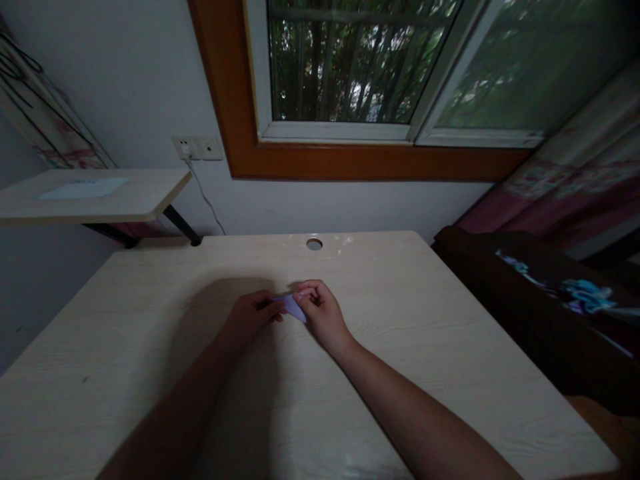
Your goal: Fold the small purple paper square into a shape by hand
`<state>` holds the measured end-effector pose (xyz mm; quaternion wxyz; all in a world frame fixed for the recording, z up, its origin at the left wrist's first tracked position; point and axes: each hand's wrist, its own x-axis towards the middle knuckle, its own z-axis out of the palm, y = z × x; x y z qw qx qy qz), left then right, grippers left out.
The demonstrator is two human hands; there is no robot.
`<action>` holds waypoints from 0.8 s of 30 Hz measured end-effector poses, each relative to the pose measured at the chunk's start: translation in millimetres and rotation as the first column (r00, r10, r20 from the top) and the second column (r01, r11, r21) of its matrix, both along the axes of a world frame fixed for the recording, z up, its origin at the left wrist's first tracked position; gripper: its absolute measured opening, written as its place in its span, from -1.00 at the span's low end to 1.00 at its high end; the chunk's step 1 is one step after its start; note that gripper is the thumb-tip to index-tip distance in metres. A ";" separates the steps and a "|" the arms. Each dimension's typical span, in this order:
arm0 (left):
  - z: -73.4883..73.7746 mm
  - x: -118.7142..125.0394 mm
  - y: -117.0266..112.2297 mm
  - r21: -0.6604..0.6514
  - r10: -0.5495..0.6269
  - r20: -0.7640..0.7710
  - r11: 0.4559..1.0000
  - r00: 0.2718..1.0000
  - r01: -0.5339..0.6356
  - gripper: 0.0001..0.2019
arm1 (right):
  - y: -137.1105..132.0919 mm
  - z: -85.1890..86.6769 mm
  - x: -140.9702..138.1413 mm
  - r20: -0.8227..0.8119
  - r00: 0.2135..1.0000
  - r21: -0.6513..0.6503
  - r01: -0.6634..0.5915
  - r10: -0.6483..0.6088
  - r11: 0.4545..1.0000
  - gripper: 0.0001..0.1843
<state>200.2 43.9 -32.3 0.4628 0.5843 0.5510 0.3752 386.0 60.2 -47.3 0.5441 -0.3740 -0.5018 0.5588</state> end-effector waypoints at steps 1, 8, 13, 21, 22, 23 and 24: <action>0.9 0.4 -0.5 -0.002 0.000 0.002 1.000 1.000 0.000 -0.69 | -0.3 0.6 -0.1 0.000 1.000 -0.003 -0.002 0.002 1.000 -0.74; 0.8 2.0 -1.4 0.005 0.005 0.060 1.000 0.998 -0.005 -0.71 | -1.8 2.2 -1.0 0.042 0.999 0.004 0.010 -0.010 1.000 -0.73; -1.9 0.2 -0.6 0.010 0.007 0.066 1.000 0.998 -0.008 -0.72 | -4.4 2.9 -1.0 0.095 0.995 0.038 0.014 -0.018 0.999 -0.76; 6.6 0.3 -2.0 -0.012 -0.026 0.096 1.000 0.995 0.027 -0.69 | -7.2 5.3 0.5 0.202 0.977 0.079 0.046 -0.061 0.996 -0.79; 7.9 0.4 -2.2 -0.013 -0.029 0.090 0.999 0.996 0.031 -0.68 | -7.2 4.8 0.6 0.203 0.977 0.081 0.049 -0.065 0.996 -0.79; 8.8 0.6 -2.3 -0.013 -0.032 0.082 0.999 0.996 0.033 -0.67 | -7.2 4.1 0.7 0.202 0.977 0.085 0.049 -0.066 0.995 -0.79; 9.4 0.7 -2.4 -0.011 -0.033 0.074 0.999 0.997 0.034 -0.67 | -7.1 3.3 0.8 0.203 0.977 0.092 0.047 -0.065 0.995 -0.80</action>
